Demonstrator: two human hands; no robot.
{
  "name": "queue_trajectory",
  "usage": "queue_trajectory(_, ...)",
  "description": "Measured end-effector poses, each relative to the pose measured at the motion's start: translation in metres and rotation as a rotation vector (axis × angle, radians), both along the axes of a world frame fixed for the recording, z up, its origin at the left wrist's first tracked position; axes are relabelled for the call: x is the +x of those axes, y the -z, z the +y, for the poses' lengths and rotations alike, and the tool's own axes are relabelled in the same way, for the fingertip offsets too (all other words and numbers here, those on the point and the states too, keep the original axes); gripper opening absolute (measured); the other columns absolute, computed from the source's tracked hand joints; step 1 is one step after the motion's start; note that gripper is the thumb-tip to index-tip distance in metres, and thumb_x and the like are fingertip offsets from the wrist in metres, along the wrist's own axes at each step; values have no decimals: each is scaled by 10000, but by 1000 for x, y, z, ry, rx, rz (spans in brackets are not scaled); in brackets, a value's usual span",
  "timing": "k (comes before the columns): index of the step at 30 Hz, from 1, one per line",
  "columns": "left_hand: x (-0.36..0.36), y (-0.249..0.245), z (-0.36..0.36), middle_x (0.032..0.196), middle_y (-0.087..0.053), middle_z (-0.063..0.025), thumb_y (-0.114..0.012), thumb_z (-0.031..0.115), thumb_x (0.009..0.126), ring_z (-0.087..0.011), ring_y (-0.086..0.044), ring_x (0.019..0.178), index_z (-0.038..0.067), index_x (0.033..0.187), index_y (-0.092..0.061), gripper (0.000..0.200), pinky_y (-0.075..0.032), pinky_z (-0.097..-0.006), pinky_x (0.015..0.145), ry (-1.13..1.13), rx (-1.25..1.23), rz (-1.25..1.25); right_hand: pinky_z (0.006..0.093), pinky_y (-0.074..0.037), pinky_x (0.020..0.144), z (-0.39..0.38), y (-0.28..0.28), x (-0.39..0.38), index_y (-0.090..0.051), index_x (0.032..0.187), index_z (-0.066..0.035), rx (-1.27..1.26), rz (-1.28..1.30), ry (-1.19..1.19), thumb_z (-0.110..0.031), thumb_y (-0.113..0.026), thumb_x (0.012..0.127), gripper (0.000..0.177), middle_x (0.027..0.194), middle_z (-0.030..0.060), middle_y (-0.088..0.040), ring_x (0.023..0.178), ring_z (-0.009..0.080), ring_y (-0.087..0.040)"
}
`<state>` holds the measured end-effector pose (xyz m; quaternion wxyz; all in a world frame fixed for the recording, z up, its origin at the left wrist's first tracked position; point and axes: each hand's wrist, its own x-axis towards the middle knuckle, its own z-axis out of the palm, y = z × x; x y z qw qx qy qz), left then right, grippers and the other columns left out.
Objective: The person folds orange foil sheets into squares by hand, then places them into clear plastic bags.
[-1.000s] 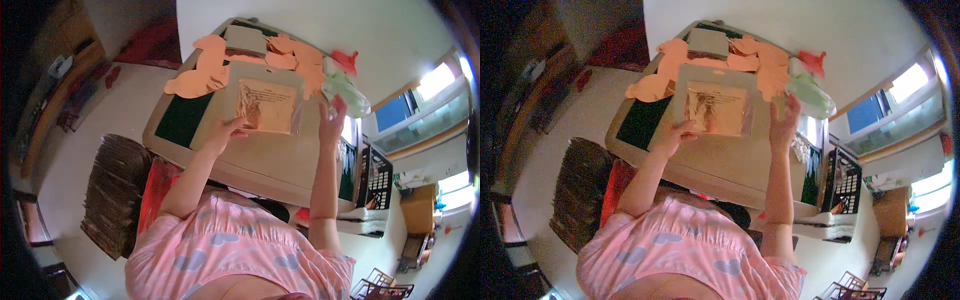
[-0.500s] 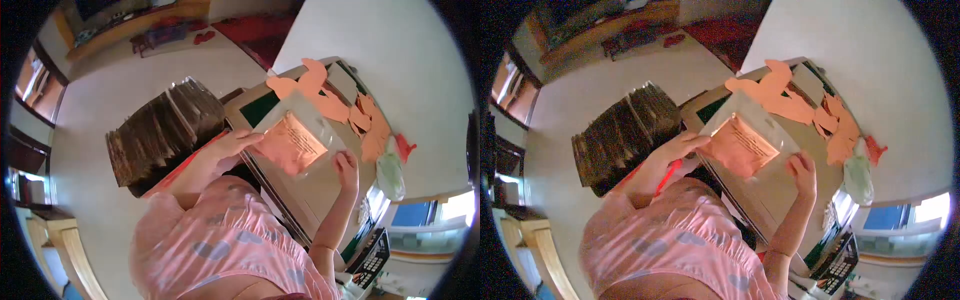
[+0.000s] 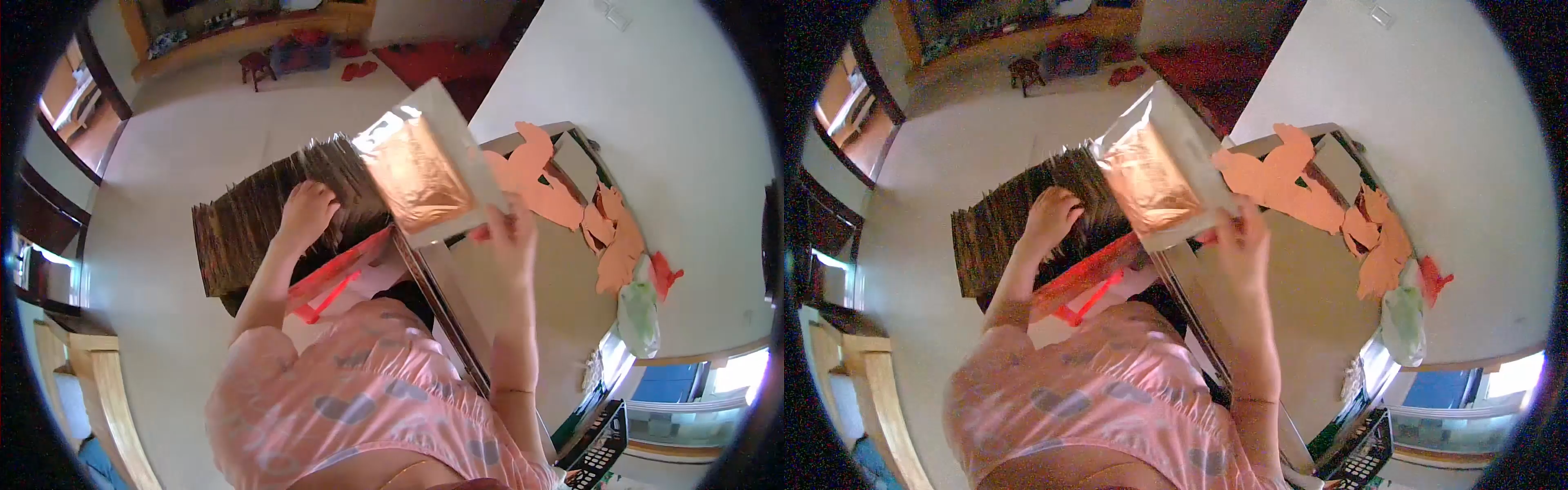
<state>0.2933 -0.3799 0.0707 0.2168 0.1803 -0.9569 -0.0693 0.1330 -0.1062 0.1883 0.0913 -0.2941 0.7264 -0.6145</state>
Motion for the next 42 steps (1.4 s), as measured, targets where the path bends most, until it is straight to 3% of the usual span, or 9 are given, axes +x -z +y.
queue_trajectory(5,31,0,-6,938,-609,-66,-607,192,766,-273,-547,986,117,849,-667,128,-448,-407,879,-119,-116,-320,271,-540,529,-61,50,28,-489,1039,34,-123,-38,-93,-15,-537,911,146,820,100,-633,637,141,-666)
queue_trajectory(9,36,-12,-4,955,-600,-80,-607,181,772,-273,-534,1015,102,815,-672,111,-451,-412,876,-109,-58,-419,387,-519,508,-103,81,49,-483,1043,-15,-92,141,-127,-39,-561,877,186,714,175,-611,620,282,-680)
queue_trajectory(12,39,-5,-2,949,-601,-83,-625,190,779,-272,-534,1023,83,788,-680,121,-449,-409,879,-111,-33,-190,439,-522,529,-120,101,62,-485,1029,-19,188,495,-196,-59,-541,879,165,745,212,-618,631,346,-659)
queue_trajectory(21,18,-19,2,972,-601,-89,-657,200,787,-283,-540,1021,63,838,-688,150,-430,-420,902,-82,55,-189,498,-500,619,-179,186,64,-479,1063,-40,473,421,-287,-104,-553,864,221,812,221,-631,717,429,-625)
queue_trajectory(28,-38,-28,48,1026,-620,-107,-656,149,802,-298,-563,1024,28,933,-655,179,-453,-412,899,63,204,247,456,-514,701,-50,117,16,-533,1223,-70,123,326,-283,-118,-541,877,349,990,219,-634,862,363,-639)
queue_trajectory(30,-72,-27,84,1040,-627,-120,-665,126,787,-307,-571,1019,33,938,-660,178,-469,-404,889,230,253,289,354,-509,750,-1,163,-30,-536,1180,-6,-258,-621,-81,-78,-544,881,308,1031,164,-631,883,280,-635)
queue_trajectory(34,-154,2,163,1081,-630,-103,-627,135,815,-274,-567,1060,40,970,-661,185,-463,-389,909,621,341,286,301,-479,712,142,169,-82,-574,1154,-60,415,381,433,-82,-541,906,251,962,83,-584,793,177,-575)
queue_trajectory(38,-241,5,230,1095,-629,-113,-577,157,847,-291,-563,1060,50,964,-668,183,-460,-400,905,894,552,-97,319,-474,682,239,173,-87,-599,1047,-52,398,216,738,-48,-545,882,173,926,114,-582,772,253,-583)
queue_trajectory(42,-335,16,281,1271,-536,-140,-520,223,908,-343,-507,1159,63,1188,-566,326,-443,-409,938,883,293,-253,332,-477,681,261,176,-81,-595,998,-38,427,402,713,-7,-543,851,159,931,128,-583,823,276,-584)
